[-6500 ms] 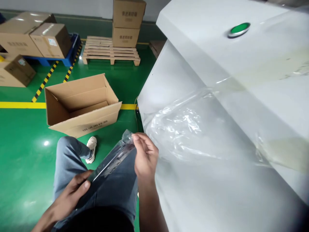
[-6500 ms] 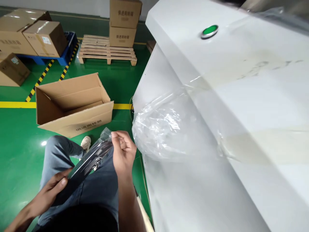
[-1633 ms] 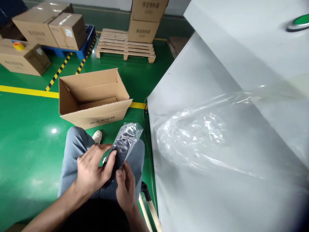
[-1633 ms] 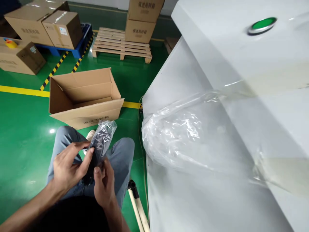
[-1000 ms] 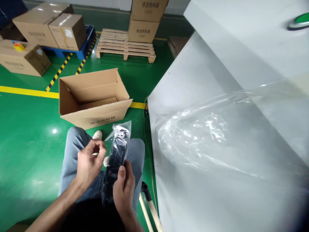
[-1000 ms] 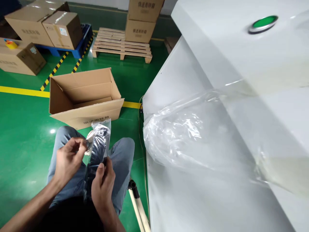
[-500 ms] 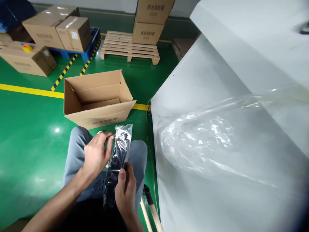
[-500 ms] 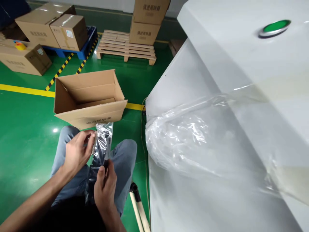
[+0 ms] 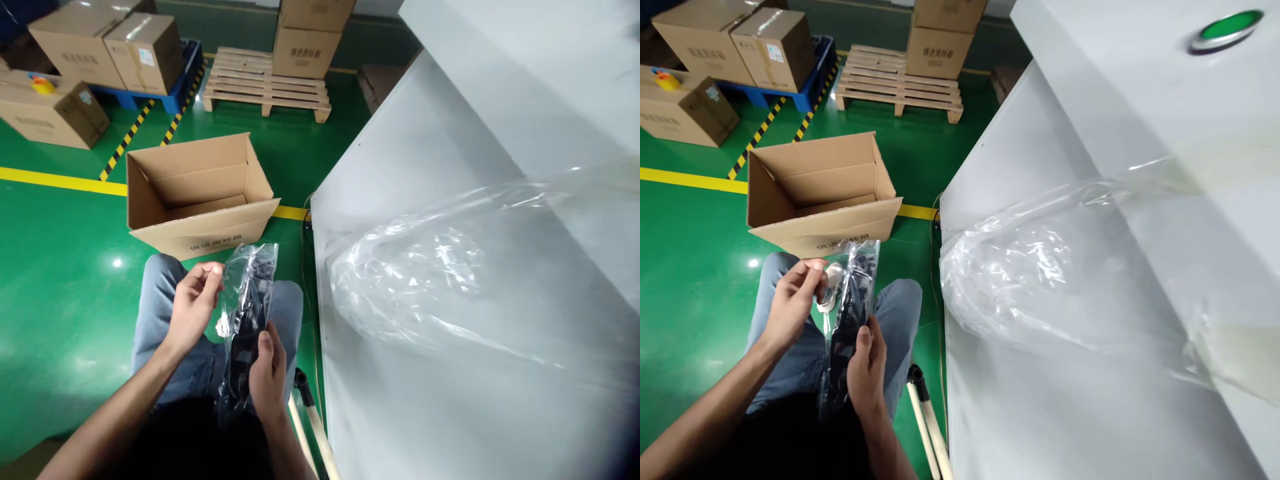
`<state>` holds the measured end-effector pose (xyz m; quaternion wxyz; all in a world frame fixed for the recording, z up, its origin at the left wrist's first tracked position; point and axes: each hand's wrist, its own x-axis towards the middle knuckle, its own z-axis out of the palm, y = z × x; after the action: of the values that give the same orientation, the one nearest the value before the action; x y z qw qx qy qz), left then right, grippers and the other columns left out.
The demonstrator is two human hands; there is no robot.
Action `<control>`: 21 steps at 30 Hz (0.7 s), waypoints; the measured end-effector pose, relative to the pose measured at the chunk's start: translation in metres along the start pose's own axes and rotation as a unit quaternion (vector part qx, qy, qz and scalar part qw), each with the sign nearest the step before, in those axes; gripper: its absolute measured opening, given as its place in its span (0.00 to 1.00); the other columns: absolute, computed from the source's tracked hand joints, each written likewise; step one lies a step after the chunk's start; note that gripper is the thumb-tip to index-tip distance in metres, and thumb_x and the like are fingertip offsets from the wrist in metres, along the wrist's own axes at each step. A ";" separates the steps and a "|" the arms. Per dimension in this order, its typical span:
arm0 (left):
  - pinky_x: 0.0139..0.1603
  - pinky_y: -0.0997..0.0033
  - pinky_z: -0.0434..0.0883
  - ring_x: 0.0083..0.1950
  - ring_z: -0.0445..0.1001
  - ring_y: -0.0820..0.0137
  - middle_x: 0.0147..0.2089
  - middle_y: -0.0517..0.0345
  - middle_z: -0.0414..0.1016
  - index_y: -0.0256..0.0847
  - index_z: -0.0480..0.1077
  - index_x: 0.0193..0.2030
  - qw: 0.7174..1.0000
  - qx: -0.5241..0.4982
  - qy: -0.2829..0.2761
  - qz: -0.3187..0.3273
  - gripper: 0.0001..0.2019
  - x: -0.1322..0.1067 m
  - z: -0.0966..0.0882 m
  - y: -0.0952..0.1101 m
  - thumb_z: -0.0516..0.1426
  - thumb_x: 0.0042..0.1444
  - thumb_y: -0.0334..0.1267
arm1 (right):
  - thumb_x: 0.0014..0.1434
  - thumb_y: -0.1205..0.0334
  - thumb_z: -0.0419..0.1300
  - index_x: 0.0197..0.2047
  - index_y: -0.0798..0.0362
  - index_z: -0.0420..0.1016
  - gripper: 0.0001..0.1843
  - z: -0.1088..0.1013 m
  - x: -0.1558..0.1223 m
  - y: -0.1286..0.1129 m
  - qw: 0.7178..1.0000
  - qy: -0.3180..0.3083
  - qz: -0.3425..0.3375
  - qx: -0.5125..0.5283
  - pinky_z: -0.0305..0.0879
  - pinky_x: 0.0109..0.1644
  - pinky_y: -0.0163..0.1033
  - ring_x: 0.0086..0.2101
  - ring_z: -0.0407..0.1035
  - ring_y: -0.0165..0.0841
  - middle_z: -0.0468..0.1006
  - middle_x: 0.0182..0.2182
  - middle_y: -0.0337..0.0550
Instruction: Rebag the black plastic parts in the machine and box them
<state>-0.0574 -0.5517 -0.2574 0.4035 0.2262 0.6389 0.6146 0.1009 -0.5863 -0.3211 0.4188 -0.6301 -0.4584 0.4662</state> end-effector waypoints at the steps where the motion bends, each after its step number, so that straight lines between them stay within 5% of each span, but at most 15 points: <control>1: 0.28 0.75 0.65 0.28 0.65 0.75 0.30 0.64 0.70 0.41 0.74 0.45 1.000 0.010 -0.002 0.004 0.22 -0.003 -0.002 0.001 0.64 0.60 0.60 | 0.65 0.35 0.58 0.50 0.55 0.85 0.32 0.001 0.002 -0.005 1.000 -0.006 0.003 0.009 0.78 0.49 0.45 0.47 0.81 0.45 0.88 0.47 0.54; 6: 0.38 0.73 0.68 0.34 0.70 0.73 0.34 0.63 0.73 0.41 0.74 0.45 0.989 0.124 -0.079 0.001 0.17 -0.032 -0.005 -0.016 0.66 0.60 0.53 | 0.68 0.39 0.54 0.49 0.55 0.82 0.28 0.004 0.007 -0.023 1.000 -0.017 -0.026 -0.004 0.76 0.45 0.46 0.40 0.79 0.42 0.87 0.41 0.52; 11: 0.31 0.73 0.62 0.29 0.64 0.73 0.27 0.64 0.69 0.41 0.71 0.34 0.985 0.154 -0.072 -0.013 0.19 -0.052 0.001 -0.035 0.60 0.65 0.55 | 0.70 0.42 0.53 0.45 0.52 0.80 0.23 0.006 0.008 -0.028 0.998 0.005 -0.052 -0.034 0.73 0.40 0.44 0.34 0.76 0.40 0.85 0.37 0.50; 15: 0.28 0.73 0.61 0.26 0.62 0.74 0.24 0.65 0.66 0.41 0.69 0.30 0.989 0.136 -0.045 -0.018 0.22 -0.044 -0.001 -0.031 0.61 0.64 0.58 | 0.71 0.42 0.51 0.44 0.52 0.79 0.24 0.004 0.012 -0.030 0.997 0.019 -0.054 -0.058 0.70 0.35 0.42 0.31 0.73 0.38 0.83 0.34 0.49; 21: 0.27 0.72 0.64 0.22 0.63 0.74 0.21 0.64 0.67 0.42 0.66 0.27 0.988 0.052 -0.124 -0.071 0.24 -0.023 -0.007 -0.021 0.64 0.61 0.59 | 0.70 0.38 0.51 0.32 0.50 0.73 0.26 0.003 0.025 -0.032 1.000 -0.012 0.008 -0.011 0.66 0.29 0.39 0.25 0.64 0.34 0.72 0.23 0.38</control>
<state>-0.0454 -0.5769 -0.2726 0.5099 0.2753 0.6295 0.5176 0.0952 -0.5546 -0.2966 0.4023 -0.6329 -0.4634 0.4720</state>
